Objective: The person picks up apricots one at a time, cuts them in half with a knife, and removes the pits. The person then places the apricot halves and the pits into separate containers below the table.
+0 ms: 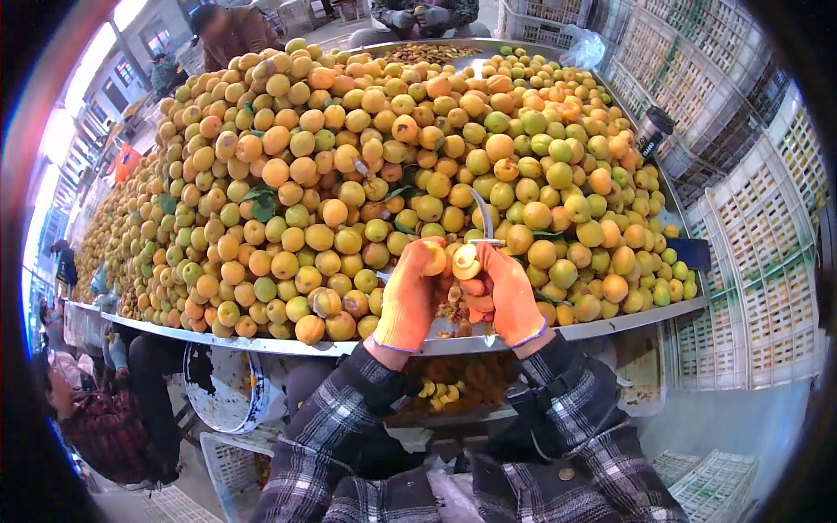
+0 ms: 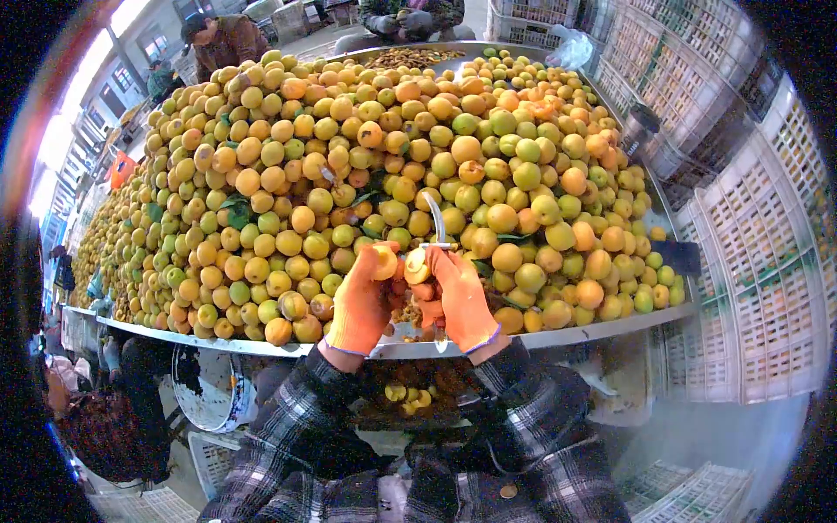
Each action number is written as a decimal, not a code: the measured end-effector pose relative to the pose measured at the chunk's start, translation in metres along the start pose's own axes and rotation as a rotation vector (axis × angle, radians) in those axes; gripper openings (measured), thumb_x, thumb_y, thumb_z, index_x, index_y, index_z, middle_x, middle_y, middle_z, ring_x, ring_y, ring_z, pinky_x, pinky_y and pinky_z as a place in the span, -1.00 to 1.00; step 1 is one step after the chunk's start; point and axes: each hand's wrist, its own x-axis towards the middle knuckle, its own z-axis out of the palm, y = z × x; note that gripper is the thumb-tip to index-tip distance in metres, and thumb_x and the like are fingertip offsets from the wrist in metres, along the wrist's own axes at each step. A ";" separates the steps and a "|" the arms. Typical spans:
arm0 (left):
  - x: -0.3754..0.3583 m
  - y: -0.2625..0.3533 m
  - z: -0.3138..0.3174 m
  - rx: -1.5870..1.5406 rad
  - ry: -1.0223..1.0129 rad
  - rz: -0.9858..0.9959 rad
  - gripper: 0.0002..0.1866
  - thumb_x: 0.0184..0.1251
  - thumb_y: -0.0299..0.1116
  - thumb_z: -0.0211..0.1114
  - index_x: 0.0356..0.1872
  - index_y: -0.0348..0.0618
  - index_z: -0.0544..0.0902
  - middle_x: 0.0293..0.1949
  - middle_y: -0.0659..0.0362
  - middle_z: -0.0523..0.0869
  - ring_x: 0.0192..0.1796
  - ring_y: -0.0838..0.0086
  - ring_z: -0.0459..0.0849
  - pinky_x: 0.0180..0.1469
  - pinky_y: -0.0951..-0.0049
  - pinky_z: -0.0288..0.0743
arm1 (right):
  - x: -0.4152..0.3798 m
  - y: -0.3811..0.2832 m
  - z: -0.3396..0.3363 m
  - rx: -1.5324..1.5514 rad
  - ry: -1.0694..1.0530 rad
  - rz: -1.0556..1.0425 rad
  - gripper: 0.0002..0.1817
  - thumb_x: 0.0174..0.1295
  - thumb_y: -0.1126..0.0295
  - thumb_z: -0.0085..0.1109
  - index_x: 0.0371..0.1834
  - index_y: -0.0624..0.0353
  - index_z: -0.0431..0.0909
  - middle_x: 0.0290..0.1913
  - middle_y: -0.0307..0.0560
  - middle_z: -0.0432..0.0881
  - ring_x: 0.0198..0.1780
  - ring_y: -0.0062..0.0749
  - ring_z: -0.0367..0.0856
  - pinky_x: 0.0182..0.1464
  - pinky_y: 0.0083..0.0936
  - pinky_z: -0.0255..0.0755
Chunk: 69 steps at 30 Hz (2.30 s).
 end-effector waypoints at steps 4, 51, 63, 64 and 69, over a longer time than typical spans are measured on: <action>-0.002 -0.006 -0.010 -0.081 0.023 0.185 -0.60 0.49 -0.04 0.11 0.10 -0.12 0.53 -0.08 0.20 0.65 -0.10 0.41 0.63 -0.05 0.42 0.49 | -0.008 -0.006 0.009 -0.098 0.056 0.008 -0.64 0.54 0.02 -0.08 -0.07 0.09 0.52 -0.56 -0.34 0.44 -0.71 -0.63 0.30 -0.70 -0.63 0.14; -0.035 -0.027 0.038 -0.060 -0.236 -0.048 -0.53 0.40 -0.43 0.28 0.32 -0.17 0.45 -0.18 0.15 0.68 -0.29 0.49 0.70 -0.23 0.55 0.57 | -0.010 -0.031 0.000 -0.023 0.377 -0.724 -0.61 0.50 0.20 -0.03 -0.53 0.05 0.23 -0.61 -0.36 0.24 -0.63 -0.68 0.13 -0.59 -0.54 -0.06; -0.037 -0.034 0.055 0.220 -0.074 0.074 -0.62 0.49 -0.39 0.20 0.28 -0.12 0.47 -0.38 0.24 0.65 -0.49 0.62 0.60 -0.47 0.60 0.45 | -0.005 -0.025 0.007 0.072 0.336 -0.687 -0.66 0.51 0.18 0.06 -0.41 0.12 0.41 -0.63 -0.34 0.36 -0.68 -0.64 0.26 -0.64 -0.58 0.10; -0.038 -0.032 0.057 0.239 -0.064 0.085 -0.63 0.51 -0.38 0.18 0.27 -0.10 0.47 -0.39 0.25 0.64 -0.50 0.62 0.59 -0.50 0.61 0.42 | -0.003 -0.027 0.006 0.191 0.312 -0.616 -0.62 0.53 0.15 0.06 -0.44 0.13 0.42 -0.65 -0.35 0.38 -0.71 -0.65 0.24 -0.68 -0.59 0.06; -0.033 -0.038 0.054 0.210 -0.104 0.119 -0.68 0.55 -0.35 0.13 0.25 -0.06 0.47 -0.42 0.27 0.60 -0.53 0.63 0.56 -0.55 0.62 0.38 | 0.008 -0.029 -0.004 0.386 0.411 -0.458 -0.45 0.43 -0.10 0.14 -0.61 -0.09 0.18 -0.73 -0.45 0.08 -0.77 -0.62 0.02 -0.69 -0.53 -0.11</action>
